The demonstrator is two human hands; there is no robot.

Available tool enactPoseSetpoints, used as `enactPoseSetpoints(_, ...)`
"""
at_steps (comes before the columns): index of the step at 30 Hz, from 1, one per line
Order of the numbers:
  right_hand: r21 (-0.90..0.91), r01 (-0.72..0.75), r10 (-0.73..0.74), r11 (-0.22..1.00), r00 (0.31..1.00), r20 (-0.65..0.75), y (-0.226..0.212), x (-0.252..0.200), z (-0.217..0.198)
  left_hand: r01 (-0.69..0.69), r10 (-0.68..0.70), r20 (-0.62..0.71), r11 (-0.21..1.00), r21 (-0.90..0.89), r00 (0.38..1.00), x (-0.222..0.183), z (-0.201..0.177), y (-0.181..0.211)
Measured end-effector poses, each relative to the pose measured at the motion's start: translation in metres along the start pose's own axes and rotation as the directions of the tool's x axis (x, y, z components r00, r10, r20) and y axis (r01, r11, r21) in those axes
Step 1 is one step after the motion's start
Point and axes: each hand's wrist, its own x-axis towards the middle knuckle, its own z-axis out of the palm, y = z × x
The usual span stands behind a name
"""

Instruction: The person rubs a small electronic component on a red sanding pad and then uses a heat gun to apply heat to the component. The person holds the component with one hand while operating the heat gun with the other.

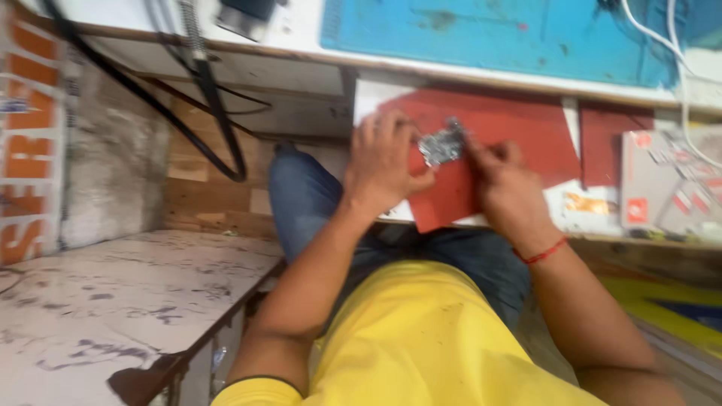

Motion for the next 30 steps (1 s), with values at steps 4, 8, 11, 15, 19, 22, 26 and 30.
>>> enactPoseSetpoints(4,-0.012,0.047,-0.045,0.999,0.991,0.129,-0.002,0.001,0.006,-0.038,0.037,-0.051,0.999,-0.019,0.998,0.006,-0.009,-0.001)
enactPoseSetpoints(8,-0.005,0.041,-0.040,0.999,0.993,0.110,0.003,-0.004,0.007,-0.030,0.028,-0.058,0.999,-0.031,0.998,0.003,-0.009,0.002)
enactPoseSetpoints(11,0.012,0.088,-0.088,0.996,0.994,0.059,0.002,0.004,0.007,-0.067,0.063,-0.091,0.996,-0.050,0.994,0.007,-0.015,0.000)
enactPoseSetpoints(15,0.009,0.036,-0.036,0.999,0.997,0.074,0.002,0.000,0.002,-0.041,0.037,-0.078,0.998,-0.048,0.996,0.003,-0.010,0.002)
enactPoseSetpoints(19,-0.024,0.023,-0.021,0.999,0.995,0.099,-0.006,0.000,0.003,-0.053,0.050,-0.078,0.998,-0.045,0.996,0.003,-0.011,-0.002)
enactPoseSetpoints(22,-0.038,-0.026,0.029,0.999,0.997,0.071,-0.005,0.001,-0.001,-0.051,0.045,-0.087,0.997,-0.063,0.995,0.001,-0.008,0.000)
enactPoseSetpoints(26,-0.004,0.005,-0.005,1.000,0.998,0.066,-0.005,0.000,0.001,-0.067,0.060,-0.104,0.996,-0.066,0.993,0.003,-0.012,-0.003)
enactPoseSetpoints(30,-0.001,0.105,-0.104,0.995,0.993,0.056,-0.002,-0.006,0.002,-0.052,0.047,-0.078,0.997,-0.065,0.996,0.002,-0.010,-0.002)
